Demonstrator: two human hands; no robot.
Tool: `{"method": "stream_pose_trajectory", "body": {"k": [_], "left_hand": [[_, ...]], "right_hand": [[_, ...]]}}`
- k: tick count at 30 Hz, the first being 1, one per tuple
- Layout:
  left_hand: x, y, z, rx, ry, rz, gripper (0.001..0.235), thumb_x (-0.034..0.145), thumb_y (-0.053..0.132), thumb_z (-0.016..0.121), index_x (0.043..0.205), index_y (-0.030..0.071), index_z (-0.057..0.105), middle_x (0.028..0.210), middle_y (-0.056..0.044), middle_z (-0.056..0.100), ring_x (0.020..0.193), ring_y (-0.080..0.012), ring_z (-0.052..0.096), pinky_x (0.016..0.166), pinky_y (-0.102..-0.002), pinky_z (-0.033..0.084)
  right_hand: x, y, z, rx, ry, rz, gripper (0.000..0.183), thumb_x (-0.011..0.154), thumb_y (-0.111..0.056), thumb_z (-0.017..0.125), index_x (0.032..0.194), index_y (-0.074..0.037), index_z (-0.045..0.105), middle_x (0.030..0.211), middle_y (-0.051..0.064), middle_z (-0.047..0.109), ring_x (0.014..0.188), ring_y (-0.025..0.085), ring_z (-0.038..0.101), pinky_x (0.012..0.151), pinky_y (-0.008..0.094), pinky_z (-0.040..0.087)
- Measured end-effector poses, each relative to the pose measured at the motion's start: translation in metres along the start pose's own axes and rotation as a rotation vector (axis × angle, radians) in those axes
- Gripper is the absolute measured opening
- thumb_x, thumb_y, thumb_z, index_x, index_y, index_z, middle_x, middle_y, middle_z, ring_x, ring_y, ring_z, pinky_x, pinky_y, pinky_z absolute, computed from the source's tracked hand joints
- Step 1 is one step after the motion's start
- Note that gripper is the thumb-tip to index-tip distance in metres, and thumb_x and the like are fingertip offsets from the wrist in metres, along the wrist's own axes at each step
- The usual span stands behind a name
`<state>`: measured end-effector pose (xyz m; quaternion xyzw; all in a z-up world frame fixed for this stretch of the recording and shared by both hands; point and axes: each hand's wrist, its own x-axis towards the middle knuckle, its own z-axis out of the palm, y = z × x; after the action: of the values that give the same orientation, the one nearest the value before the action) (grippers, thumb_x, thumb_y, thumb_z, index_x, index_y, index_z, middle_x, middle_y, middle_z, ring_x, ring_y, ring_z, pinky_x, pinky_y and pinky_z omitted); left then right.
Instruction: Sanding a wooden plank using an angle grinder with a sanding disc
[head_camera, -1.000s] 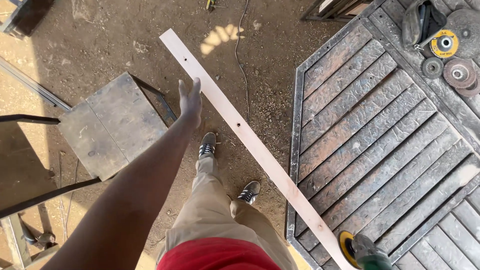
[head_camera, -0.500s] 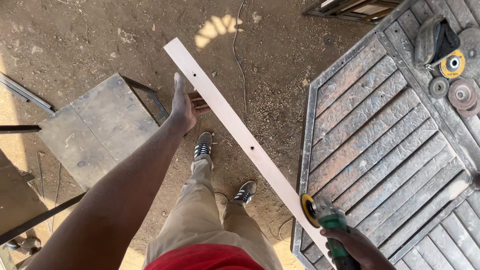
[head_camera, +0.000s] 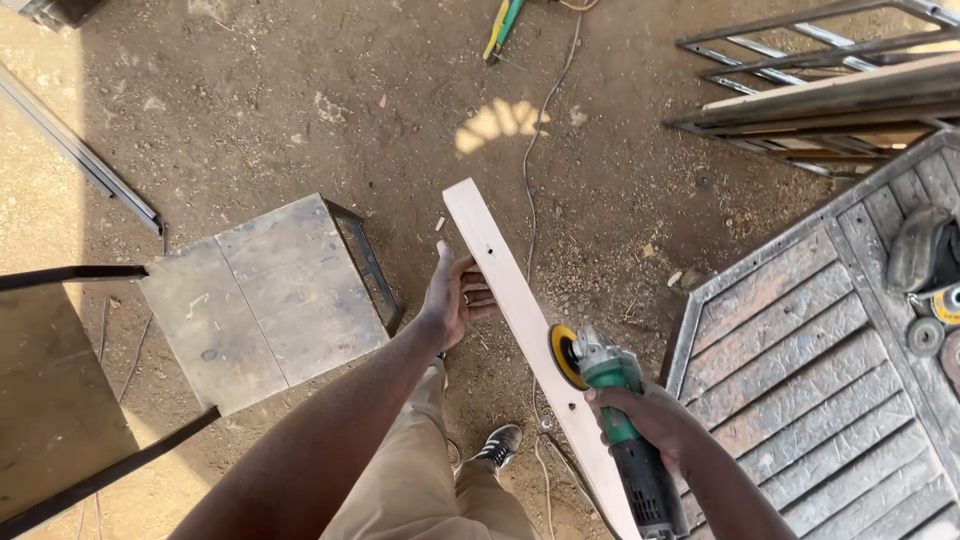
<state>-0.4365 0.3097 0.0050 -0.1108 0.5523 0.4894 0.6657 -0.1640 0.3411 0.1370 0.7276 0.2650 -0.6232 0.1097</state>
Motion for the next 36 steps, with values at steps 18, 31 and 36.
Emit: {"method": "stream_pose_trajectory", "body": {"k": [18, 31, 36], "left_hand": [[0.023, -0.010, -0.017, -0.118, -0.147, -0.050, 0.087, 0.100, 0.079, 0.024, 0.154, 0.014, 0.043, 0.112, -0.009, 0.056, 0.102, -0.0290, 0.064, 0.098, -0.050, 0.052], [0.034, -0.018, -0.023, -0.097, -0.128, -0.046, 0.084, 0.100, 0.078, 0.026, 0.151, 0.014, 0.045, 0.113, -0.010, 0.059, 0.100, -0.0295, 0.065, 0.095, -0.049, 0.052], [0.035, -0.019, -0.022, -0.069, -0.082, -0.027, 0.084, 0.101, 0.076, 0.029, 0.154, 0.013, 0.044, 0.126, -0.019, 0.061, 0.115, -0.0394, 0.063, 0.105, -0.056, 0.047]], "right_hand": [[0.027, -0.198, 0.118, -0.049, -0.015, -0.243, 0.038, 0.074, -0.020, 0.081, 0.098, 0.004, 0.064, 0.074, 0.019, 0.067, 0.064, 0.031, 0.072, 0.056, 0.045, 0.060], [0.003, -0.181, 0.101, -0.048, 0.058, -0.201, 0.036, 0.072, -0.016, 0.080, 0.097, 0.006, 0.065, 0.070, 0.021, 0.067, 0.060, 0.033, 0.072, 0.056, 0.046, 0.060], [0.009, -0.109, 0.054, -0.093, 0.108, -0.107, 0.051, 0.070, -0.015, 0.086, 0.107, 0.012, 0.065, 0.077, 0.028, 0.066, 0.066, 0.042, 0.071, 0.059, 0.055, 0.058]]}}
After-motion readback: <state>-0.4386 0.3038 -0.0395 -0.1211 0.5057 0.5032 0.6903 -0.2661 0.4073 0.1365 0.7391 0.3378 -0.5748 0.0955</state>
